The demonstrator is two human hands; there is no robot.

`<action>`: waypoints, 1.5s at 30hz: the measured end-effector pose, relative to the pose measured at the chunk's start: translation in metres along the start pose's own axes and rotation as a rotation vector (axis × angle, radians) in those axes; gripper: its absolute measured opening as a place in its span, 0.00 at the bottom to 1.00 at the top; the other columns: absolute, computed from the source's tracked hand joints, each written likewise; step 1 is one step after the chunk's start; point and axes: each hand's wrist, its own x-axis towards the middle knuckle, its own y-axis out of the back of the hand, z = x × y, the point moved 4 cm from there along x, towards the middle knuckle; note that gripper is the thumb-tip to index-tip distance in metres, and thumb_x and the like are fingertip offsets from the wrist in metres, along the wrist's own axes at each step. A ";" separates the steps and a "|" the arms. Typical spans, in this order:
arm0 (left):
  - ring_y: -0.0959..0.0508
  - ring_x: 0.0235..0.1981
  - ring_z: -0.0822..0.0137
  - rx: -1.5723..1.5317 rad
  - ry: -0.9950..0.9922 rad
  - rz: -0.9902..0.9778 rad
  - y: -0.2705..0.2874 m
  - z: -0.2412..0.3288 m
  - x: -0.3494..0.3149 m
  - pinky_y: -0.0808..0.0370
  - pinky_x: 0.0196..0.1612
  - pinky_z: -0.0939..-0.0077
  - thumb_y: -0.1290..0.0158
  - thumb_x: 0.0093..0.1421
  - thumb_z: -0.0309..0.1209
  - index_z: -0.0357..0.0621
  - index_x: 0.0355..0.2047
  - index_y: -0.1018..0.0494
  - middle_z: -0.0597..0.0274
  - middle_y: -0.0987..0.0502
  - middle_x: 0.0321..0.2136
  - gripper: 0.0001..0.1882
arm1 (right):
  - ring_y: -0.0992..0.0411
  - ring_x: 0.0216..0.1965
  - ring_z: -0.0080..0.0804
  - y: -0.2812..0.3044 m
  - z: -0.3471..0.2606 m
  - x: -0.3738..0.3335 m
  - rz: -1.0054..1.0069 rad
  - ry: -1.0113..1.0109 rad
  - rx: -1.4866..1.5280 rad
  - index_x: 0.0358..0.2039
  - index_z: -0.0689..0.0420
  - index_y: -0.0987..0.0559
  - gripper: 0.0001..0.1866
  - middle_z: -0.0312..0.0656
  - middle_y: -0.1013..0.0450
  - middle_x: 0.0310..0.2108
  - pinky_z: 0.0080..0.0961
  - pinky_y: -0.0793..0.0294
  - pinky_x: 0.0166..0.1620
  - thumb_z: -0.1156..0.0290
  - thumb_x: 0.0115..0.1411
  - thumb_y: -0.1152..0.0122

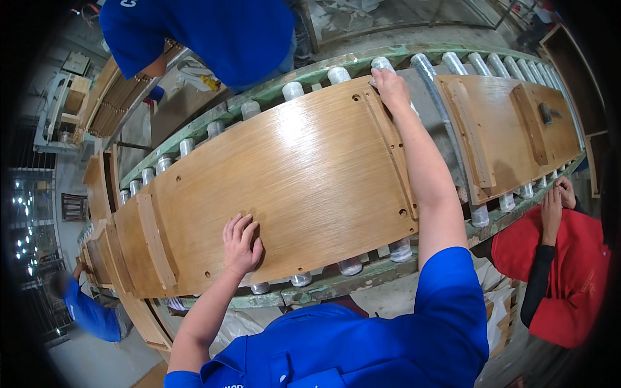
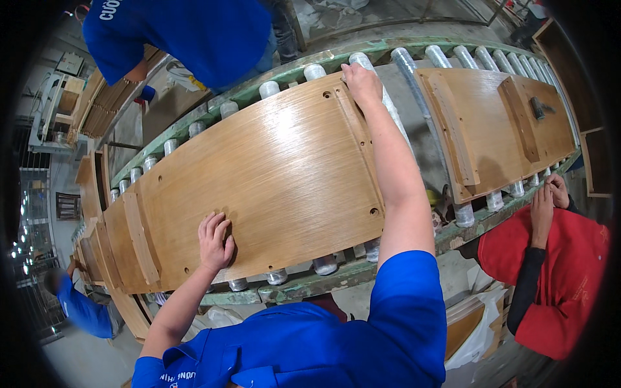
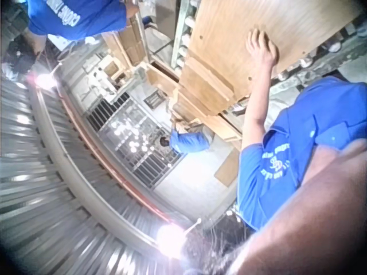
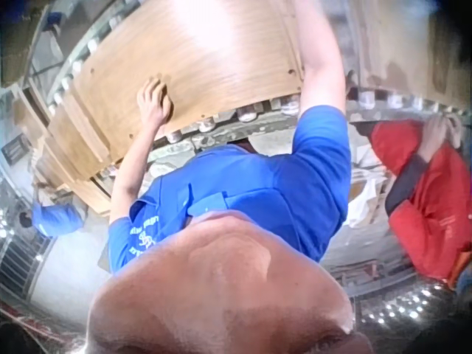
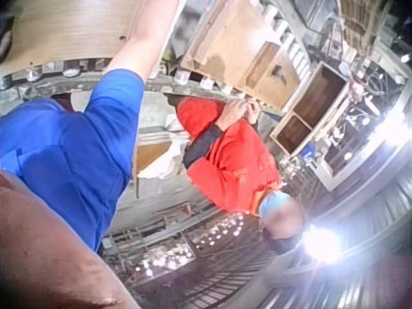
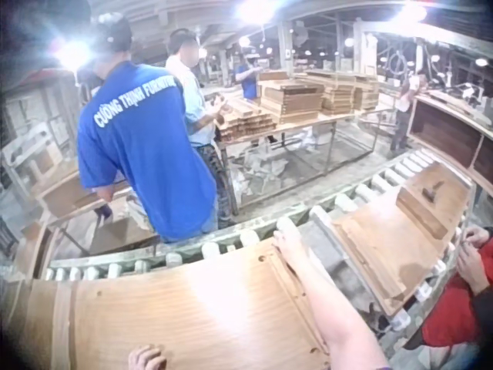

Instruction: The person wipes the surface of a large wooden panel on a roller conveyor using a cloth. They then move to a stack of panels on the floor, remove protective plastic sheets, and wipe the exposed surfaces. The person handles the panels one at a time, cleaning them thoroughly before moving to the next.

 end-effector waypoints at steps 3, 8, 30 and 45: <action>0.39 0.55 0.51 0.000 0.004 0.018 0.000 0.001 0.001 0.45 0.58 0.51 0.49 0.46 0.31 0.45 0.42 0.30 0.56 0.34 0.50 0.20 | 0.28 0.36 0.54 0.000 0.000 0.002 0.021 0.028 -0.048 0.33 0.56 0.23 0.23 0.55 0.26 0.31 0.45 0.30 0.40 0.49 0.61 0.59; 0.39 0.55 0.51 0.005 0.002 0.015 0.000 0.001 0.001 0.45 0.58 0.51 0.50 0.47 0.31 0.45 0.43 0.31 0.56 0.34 0.50 0.20 | 0.28 0.35 0.54 0.004 -0.003 0.000 0.038 0.043 -0.062 0.32 0.57 0.23 0.23 0.56 0.26 0.31 0.45 0.30 0.40 0.50 0.60 0.58; 0.40 0.55 0.50 0.004 -0.032 0.048 -0.001 0.003 -0.004 0.45 0.58 0.52 0.50 0.48 0.30 0.44 0.44 0.33 0.55 0.35 0.50 0.20 | 0.28 0.31 0.53 0.065 0.035 -0.135 -0.058 -0.049 -0.032 0.27 0.57 0.24 0.22 0.53 0.27 0.26 0.45 0.31 0.36 0.52 0.60 0.57; 0.39 0.55 0.49 0.007 -0.053 0.058 0.000 0.005 -0.005 0.44 0.57 0.56 0.51 0.50 0.29 0.43 0.45 0.33 0.54 0.35 0.50 0.19 | 0.28 0.32 0.53 0.082 0.038 -0.165 -0.023 -0.085 -0.091 0.27 0.56 0.24 0.21 0.53 0.26 0.26 0.45 0.30 0.37 0.52 0.60 0.57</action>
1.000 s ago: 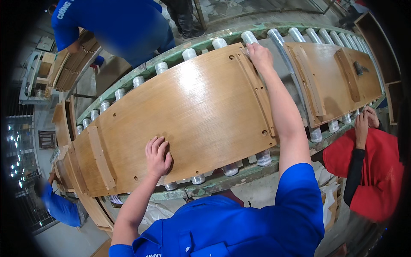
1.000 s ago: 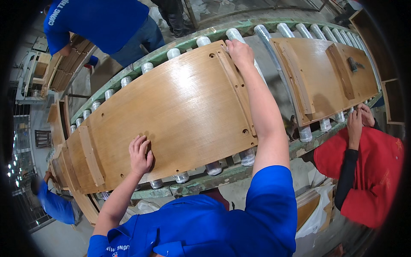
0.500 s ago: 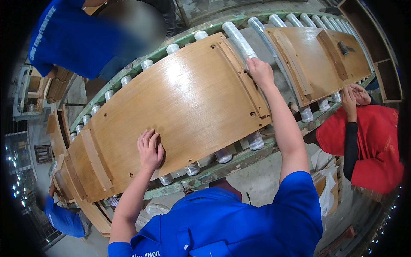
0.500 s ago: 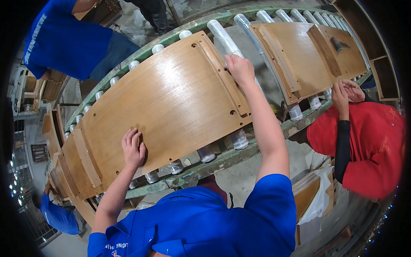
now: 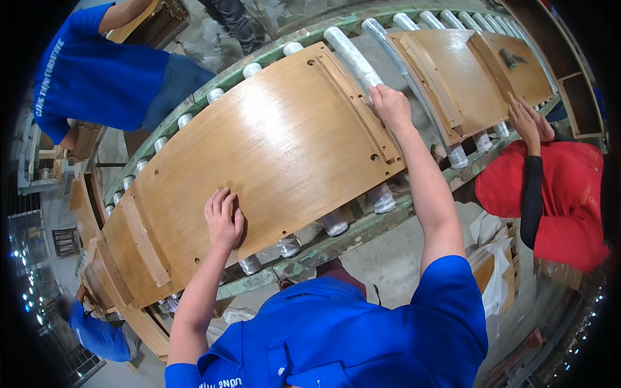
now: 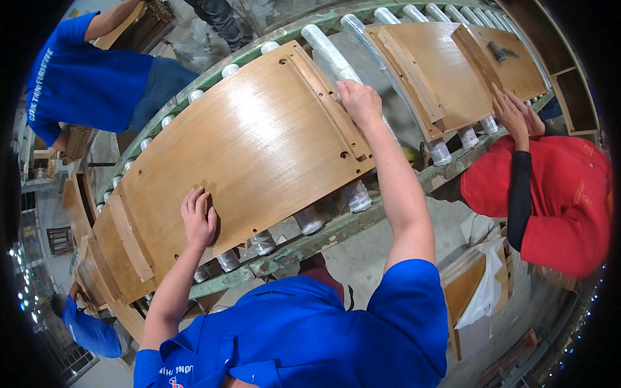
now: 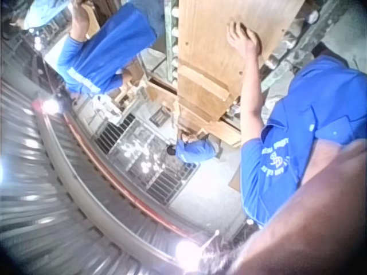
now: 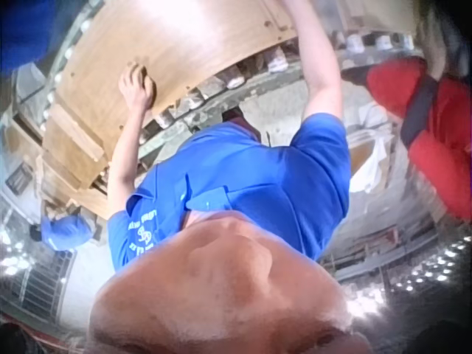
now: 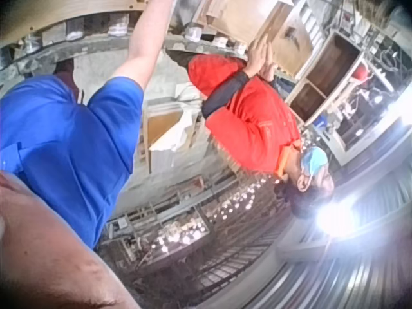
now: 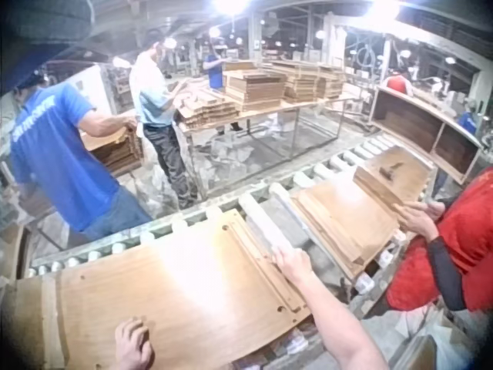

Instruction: The person wipes the surface of a large wooden panel on a roller conveyor using a cloth. They then move to a stack of panels on the floor, remove protective plastic sheets, and wipe the exposed surfaces. The person handles the panels one at a time, cleaning them thoroughly before moving to the next.

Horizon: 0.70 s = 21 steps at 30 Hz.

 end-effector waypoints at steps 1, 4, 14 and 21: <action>0.39 0.55 0.50 0.001 0.000 0.007 -0.001 0.000 0.000 0.44 0.57 0.55 0.51 0.50 0.29 0.44 0.45 0.33 0.54 0.35 0.50 0.19 | 0.28 0.32 0.53 0.002 0.003 -0.006 0.000 -0.007 0.010 0.26 0.56 0.24 0.22 0.53 0.26 0.26 0.45 0.30 0.36 0.52 0.60 0.57; 0.38 0.54 0.51 0.005 -0.008 0.024 -0.002 0.000 -0.001 0.44 0.57 0.55 0.51 0.50 0.30 0.45 0.45 0.33 0.56 0.34 0.49 0.20 | 0.28 0.31 0.53 0.011 0.014 -0.028 0.008 -0.022 0.042 0.25 0.56 0.24 0.22 0.53 0.27 0.25 0.44 0.30 0.35 0.52 0.60 0.57; 0.38 0.54 0.52 0.008 -0.017 0.036 -0.001 0.001 -0.002 0.44 0.57 0.57 0.51 0.50 0.30 0.44 0.45 0.33 0.56 0.34 0.50 0.19 | 0.30 0.27 0.54 0.038 0.053 -0.114 0.064 -0.073 0.067 0.22 0.57 0.26 0.20 0.51 0.29 0.20 0.45 0.32 0.30 0.54 0.59 0.53; 0.39 0.55 0.51 0.013 -0.042 0.039 -0.002 0.009 -0.002 0.43 0.57 0.58 0.52 0.52 0.28 0.42 0.45 0.33 0.54 0.35 0.50 0.18 | 0.30 0.27 0.55 0.043 0.064 -0.132 0.100 -0.102 0.078 0.21 0.56 0.27 0.20 0.52 0.29 0.20 0.46 0.33 0.29 0.54 0.59 0.53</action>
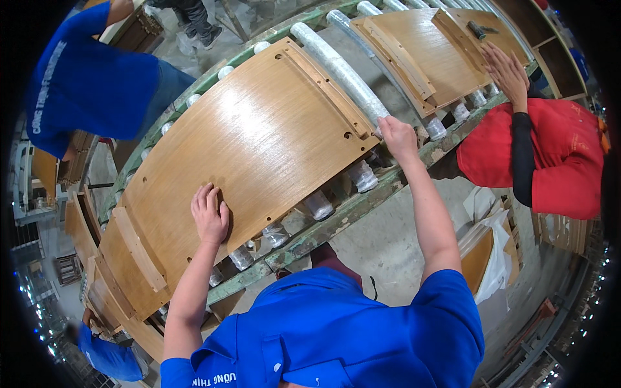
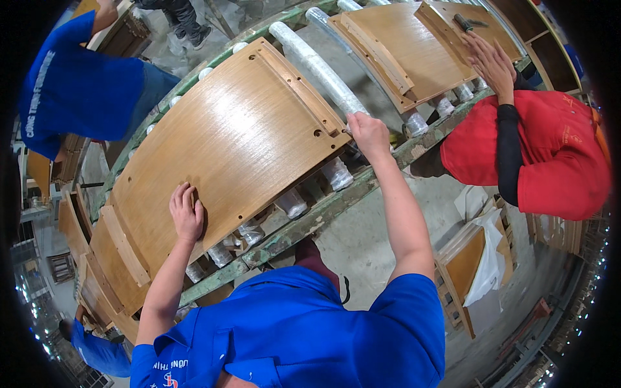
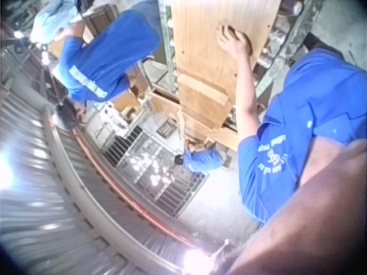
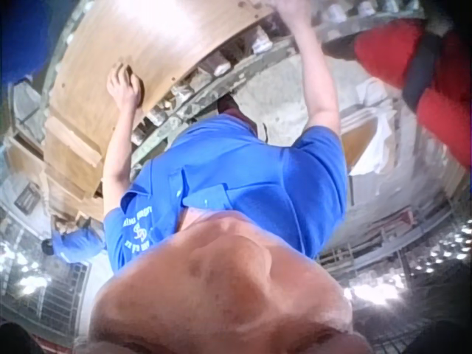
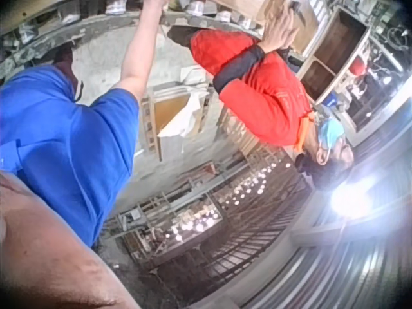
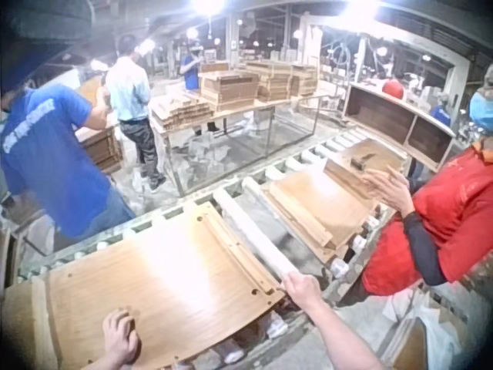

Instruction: The person wipes the surface of a large wooden panel on a roller conveyor using a cloth. They then move to a stack of panels on the floor, remove protective plastic sheets, and wipe the exposed surfaces. The person handles the panels one at a time, cleaning them thoroughly before moving to the next.

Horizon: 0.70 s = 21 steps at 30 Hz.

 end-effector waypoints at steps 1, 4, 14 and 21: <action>0.38 0.55 0.51 -0.008 0.006 0.005 0.000 0.000 0.000 0.44 0.57 0.58 0.52 0.51 0.29 0.43 0.45 0.33 0.54 0.35 0.50 0.18 | 0.30 0.27 0.55 -0.001 -0.001 0.000 0.001 0.003 0.000 0.21 0.56 0.27 0.20 0.52 0.29 0.20 0.46 0.33 0.29 0.54 0.59 0.53; 0.38 0.54 0.52 -0.021 0.030 0.017 0.002 -0.005 -0.005 0.44 0.58 0.57 0.51 0.50 0.30 0.44 0.44 0.33 0.55 0.34 0.49 0.19 | 0.30 0.28 0.55 -0.009 -0.011 0.001 -0.002 0.043 -0.051 0.23 0.55 0.26 0.19 0.52 0.29 0.21 0.46 0.32 0.30 0.54 0.59 0.53; 0.36 0.50 0.51 -0.117 0.082 0.069 0.030 -0.035 -0.050 0.39 0.54 0.59 0.50 0.51 0.31 0.42 0.39 0.31 0.53 0.32 0.45 0.14 | 0.37 0.28 0.23 -0.051 -0.117 -0.079 -0.024 -0.692 2.010 0.53 0.48 0.34 0.17 0.34 0.31 0.36 0.23 0.36 0.31 0.62 0.65 0.58; 0.26 0.31 0.57 -0.346 -0.375 -0.120 0.114 -0.080 -0.175 0.29 0.37 0.65 0.48 0.50 0.29 0.45 0.33 0.28 0.61 0.25 0.29 0.09 | 0.46 0.22 0.20 -0.147 -0.275 -0.189 -0.743 -0.536 2.135 0.55 0.49 0.37 0.18 0.31 0.44 0.22 0.22 0.42 0.27 0.63 0.67 0.64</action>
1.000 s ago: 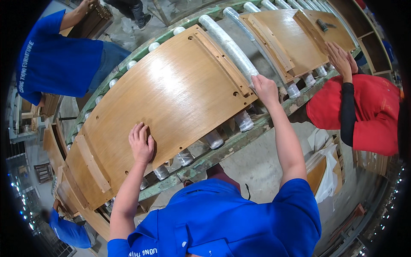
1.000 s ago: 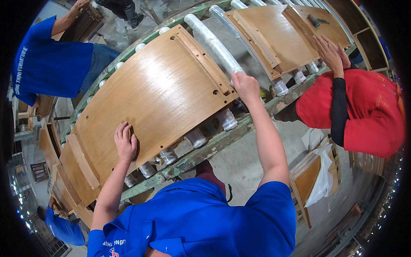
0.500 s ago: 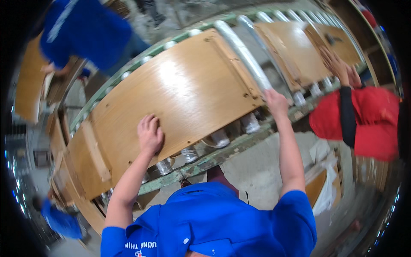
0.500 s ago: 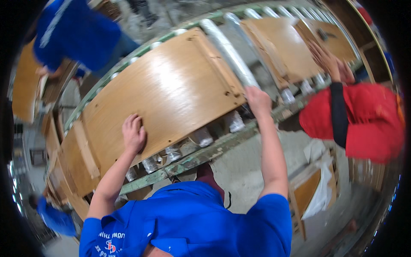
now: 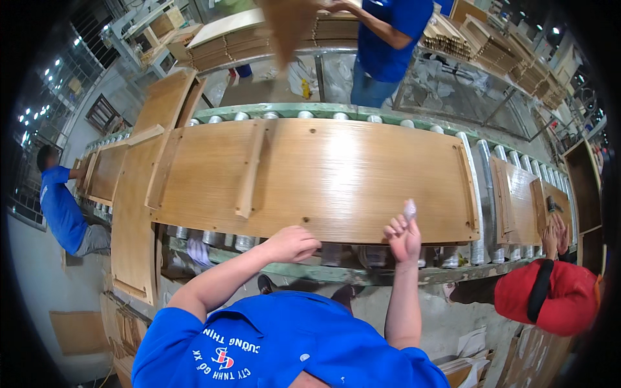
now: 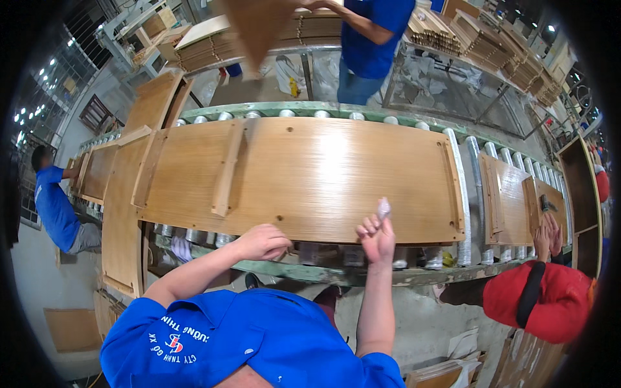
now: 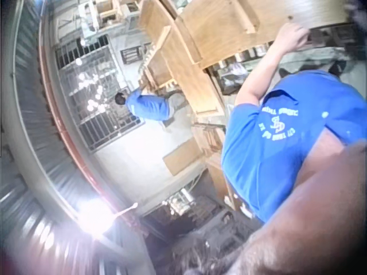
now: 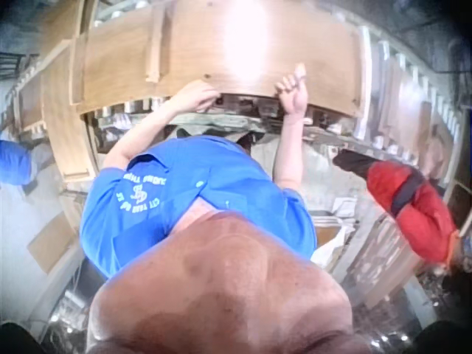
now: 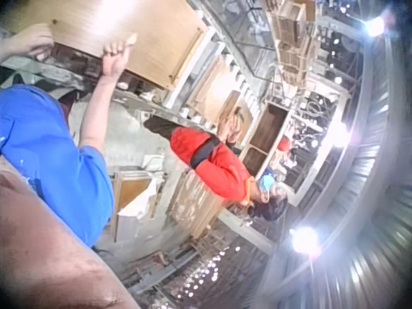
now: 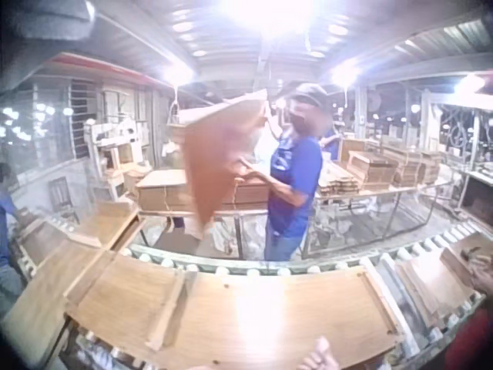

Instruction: The person wipes the surface of a large wooden panel on a roller conveyor using a cloth. They then move to a stack of panels on the floor, remove protective plastic sheets, and wipe the exposed surfaces. The person handles the panels one at a time, cleaning them thoroughly before moving to the next.

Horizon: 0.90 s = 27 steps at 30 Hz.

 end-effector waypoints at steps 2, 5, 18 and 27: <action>0.26 0.31 0.57 -0.025 0.106 0.052 0.023 -0.014 -0.080 0.29 0.37 0.65 0.48 0.50 0.29 0.45 0.33 0.27 0.61 0.25 0.29 0.09 | 0.50 0.17 0.18 0.001 0.070 -0.007 0.180 -0.046 -0.098 0.52 0.54 0.34 0.18 0.29 0.49 0.17 0.20 0.47 0.22 0.59 0.67 0.65; 0.26 0.36 0.60 0.078 0.383 0.146 0.081 -0.087 -0.155 0.30 0.41 0.66 0.48 0.51 0.32 0.46 0.34 0.27 0.60 0.24 0.33 0.09 | 0.53 0.13 0.17 -0.036 0.139 0.025 0.227 0.056 -0.414 0.43 0.56 0.32 0.18 0.27 0.51 0.14 0.17 0.50 0.17 0.55 0.66 0.62; 0.41 0.55 0.51 0.465 0.675 0.302 0.132 -0.187 -0.241 0.46 0.58 0.56 0.50 0.54 0.38 0.45 0.48 0.34 0.54 0.36 0.52 0.22 | 0.28 0.35 0.51 -0.120 0.321 0.220 0.305 0.671 -1.508 0.33 0.62 0.27 0.18 0.55 0.27 0.29 0.39 0.32 0.39 0.59 0.63 0.58; 0.41 0.55 0.50 0.478 0.686 0.295 0.137 -0.193 -0.238 0.46 0.58 0.55 0.50 0.53 0.38 0.44 0.48 0.34 0.53 0.36 0.51 0.22 | 0.30 0.32 0.58 -0.149 0.335 0.265 0.240 0.671 -1.874 0.33 0.56 0.28 0.18 0.57 0.28 0.27 0.50 0.33 0.37 0.54 0.62 0.59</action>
